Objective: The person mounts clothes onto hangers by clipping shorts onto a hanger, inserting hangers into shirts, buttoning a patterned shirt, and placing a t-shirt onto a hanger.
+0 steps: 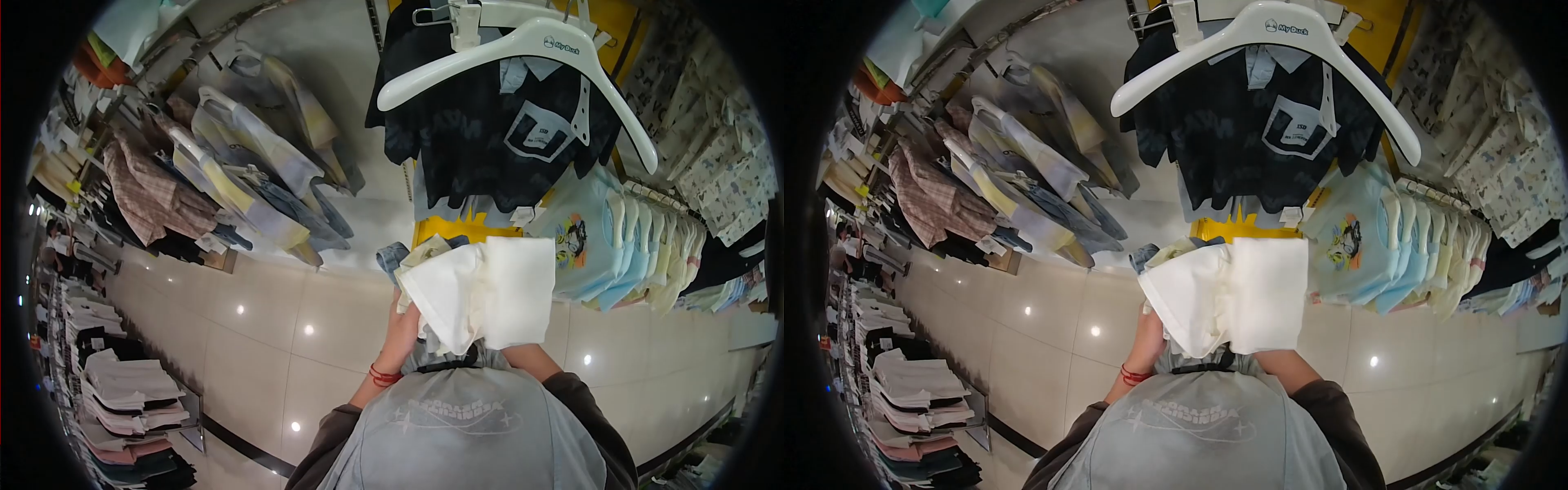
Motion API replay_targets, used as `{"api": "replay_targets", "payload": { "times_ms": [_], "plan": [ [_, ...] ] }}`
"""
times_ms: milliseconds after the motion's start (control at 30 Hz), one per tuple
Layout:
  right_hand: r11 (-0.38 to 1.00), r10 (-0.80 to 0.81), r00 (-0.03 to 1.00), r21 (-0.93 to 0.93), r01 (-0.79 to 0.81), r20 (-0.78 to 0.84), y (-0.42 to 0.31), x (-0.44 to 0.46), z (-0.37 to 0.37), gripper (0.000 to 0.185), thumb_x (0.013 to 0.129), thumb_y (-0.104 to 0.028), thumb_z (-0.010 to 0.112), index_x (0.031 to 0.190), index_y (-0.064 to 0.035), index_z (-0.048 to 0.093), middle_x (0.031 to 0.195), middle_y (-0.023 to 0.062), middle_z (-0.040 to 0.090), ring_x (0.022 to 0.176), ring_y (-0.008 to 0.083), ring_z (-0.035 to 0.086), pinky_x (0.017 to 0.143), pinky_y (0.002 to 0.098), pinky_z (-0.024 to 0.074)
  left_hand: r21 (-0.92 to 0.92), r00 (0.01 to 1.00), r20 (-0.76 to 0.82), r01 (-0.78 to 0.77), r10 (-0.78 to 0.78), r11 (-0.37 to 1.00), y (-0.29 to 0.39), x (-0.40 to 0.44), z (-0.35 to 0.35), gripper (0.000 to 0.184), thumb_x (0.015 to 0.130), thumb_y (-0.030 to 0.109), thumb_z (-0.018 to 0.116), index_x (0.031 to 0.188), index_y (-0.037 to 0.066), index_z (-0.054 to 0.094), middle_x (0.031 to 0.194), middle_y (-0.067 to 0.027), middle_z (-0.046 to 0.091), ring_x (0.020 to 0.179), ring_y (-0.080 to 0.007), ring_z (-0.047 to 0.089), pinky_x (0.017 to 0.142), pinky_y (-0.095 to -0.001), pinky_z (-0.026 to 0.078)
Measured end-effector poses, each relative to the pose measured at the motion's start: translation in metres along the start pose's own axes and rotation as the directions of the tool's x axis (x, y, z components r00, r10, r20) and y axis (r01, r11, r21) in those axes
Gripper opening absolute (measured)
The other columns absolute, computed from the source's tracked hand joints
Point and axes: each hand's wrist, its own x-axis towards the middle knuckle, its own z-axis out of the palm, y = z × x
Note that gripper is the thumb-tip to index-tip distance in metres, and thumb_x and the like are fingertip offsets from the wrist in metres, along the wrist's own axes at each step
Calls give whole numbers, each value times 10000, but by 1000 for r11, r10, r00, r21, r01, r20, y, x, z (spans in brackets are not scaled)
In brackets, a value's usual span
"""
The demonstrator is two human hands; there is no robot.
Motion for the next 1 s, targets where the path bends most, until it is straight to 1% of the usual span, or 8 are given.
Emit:
{"api": "replay_targets", "payload": {
  "times_ms": [433,633,733,767,867,900,933,1000],
  "plan": [
    [981,-177,981,-91,170,-78,-64,-13,-13,490,933,-455,409,1249,-84,463,1227,95,532,1145,260,501,965,420,410,-198,985,-163,17,-50,980,31,16,-16,375,858,197,508,1158,-29,515,1002,-102,623,873,-169,625,752,-271,502],
    [966,-226,965,-160,204,-130,-87,-32,-22,489,935,-460,397,1242,-86,466,1236,99,523,1168,275,481,981,438,393,-261,984,-155,-127,88,957,37,14,-26,359,879,246,518,1135,-6,531,1080,-75,596,971,-152,588,829,-279,471],
    [956,-257,953,-185,226,-161,-91,-41,-37,488,936,-463,392,1239,-88,468,1240,101,518,1180,282,471,990,448,384,-333,988,-142,-101,56,938,44,17,-35,334,877,247,524,1119,17,542,1086,-49,587,995,-141,568,852,-276,450],
    [947,-297,942,-176,270,-158,-91,-44,-43,494,937,-478,371,1221,-86,470,1267,108,472,1223,311,410,1025,497,319,-346,987,-156,-89,36,934,45,19,-34,329,878,246,523,1118,22,542,1078,-47,587,988,-141,569,847,-274,450],
    [877,-319,923,-436,202,-214,-79,-46,-36,556,923,-493,384,1279,-66,398,1334,113,400,1264,309,371,1049,479,299,-377,982,-187,-66,-6,924,50,19,-30,320,880,243,521,1118,30,541,1064,-43,586,973,-140,571,836,-273,451],
    [799,-357,891,-586,136,-280,-73,-40,-39,571,889,-447,485,1311,-81,363,1386,114,330,1285,314,341,1066,453,267,-380,982,-186,-66,-7,923,47,21,-32,321,880,242,521,1119,29,540,1065,-44,586,971,-141,572,834,-274,452],
    [577,-416,893,-808,117,-168,-66,-37,-37,589,863,-403,531,1320,-80,349,1380,117,337,1283,317,342,1064,439,267,-383,983,-185,-64,-9,922,44,21,-33,321,880,241,521,1120,28,538,1066,-45,585,969,-142,572,833,-276,453],
    [-12,-423,903,-996,84,81,-48,-31,-32,654,811,-316,622,1340,-77,321,1369,123,350,1280,322,343,1060,410,267,-407,985,-170,-42,-31,913,39,21,-32,328,883,238,515,1130,23,532,1080,-52,583,978,-148,572,840,-280,454]
  ]
}}
